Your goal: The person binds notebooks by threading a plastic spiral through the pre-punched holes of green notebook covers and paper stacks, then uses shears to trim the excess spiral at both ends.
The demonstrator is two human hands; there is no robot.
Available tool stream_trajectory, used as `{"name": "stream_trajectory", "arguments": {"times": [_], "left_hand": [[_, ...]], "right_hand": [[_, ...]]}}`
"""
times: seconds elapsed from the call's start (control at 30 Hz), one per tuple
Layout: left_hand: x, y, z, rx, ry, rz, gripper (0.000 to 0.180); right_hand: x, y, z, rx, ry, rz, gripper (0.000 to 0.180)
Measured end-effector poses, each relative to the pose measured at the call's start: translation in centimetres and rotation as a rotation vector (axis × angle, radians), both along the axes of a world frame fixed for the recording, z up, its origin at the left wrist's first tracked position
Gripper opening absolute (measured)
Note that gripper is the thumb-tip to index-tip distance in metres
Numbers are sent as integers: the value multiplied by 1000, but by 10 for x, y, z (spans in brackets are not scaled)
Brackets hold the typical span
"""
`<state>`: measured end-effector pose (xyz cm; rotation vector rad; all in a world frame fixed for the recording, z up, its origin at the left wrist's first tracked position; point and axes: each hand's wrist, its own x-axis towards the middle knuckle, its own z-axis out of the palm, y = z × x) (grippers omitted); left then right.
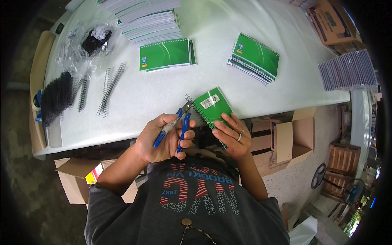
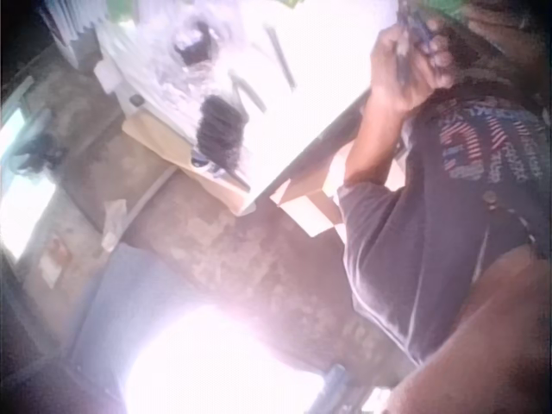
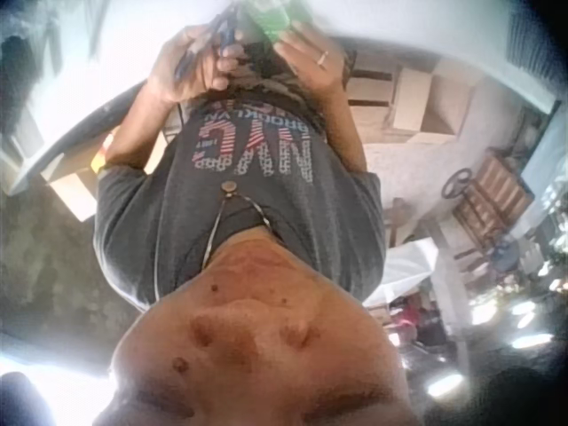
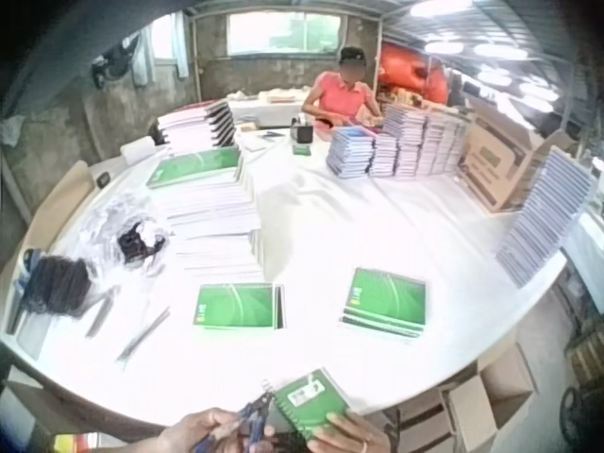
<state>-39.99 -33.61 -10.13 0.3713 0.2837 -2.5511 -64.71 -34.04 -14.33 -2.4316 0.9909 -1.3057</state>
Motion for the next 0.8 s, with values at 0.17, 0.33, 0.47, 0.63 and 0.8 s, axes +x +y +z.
{"name": "stream_trajectory", "arguments": {"times": [0.17, 0.33, 0.47, 0.63, 0.8], "left_hand": [[-2, 0, 6, 91, -51, 4, 45], [0, 1, -1, 86, -97, -26, 43], [-3, 5, -6, 20, -176, -26, 46], [-2, 8, -15, -72, -322, -53, 52], [-7, 2, 6, -141, -516, -140, 54]], "right_hand": [[-1, 2, -4, -10, 40, 6, 19], [-2, 5, -4, -8, 97, 12, 19], [-5, 6, -4, 17, 145, 43, 21], [-5, 7, -3, 28, 156, 60, 22], [-4, 7, -4, 37, 119, 25, 21]]}}
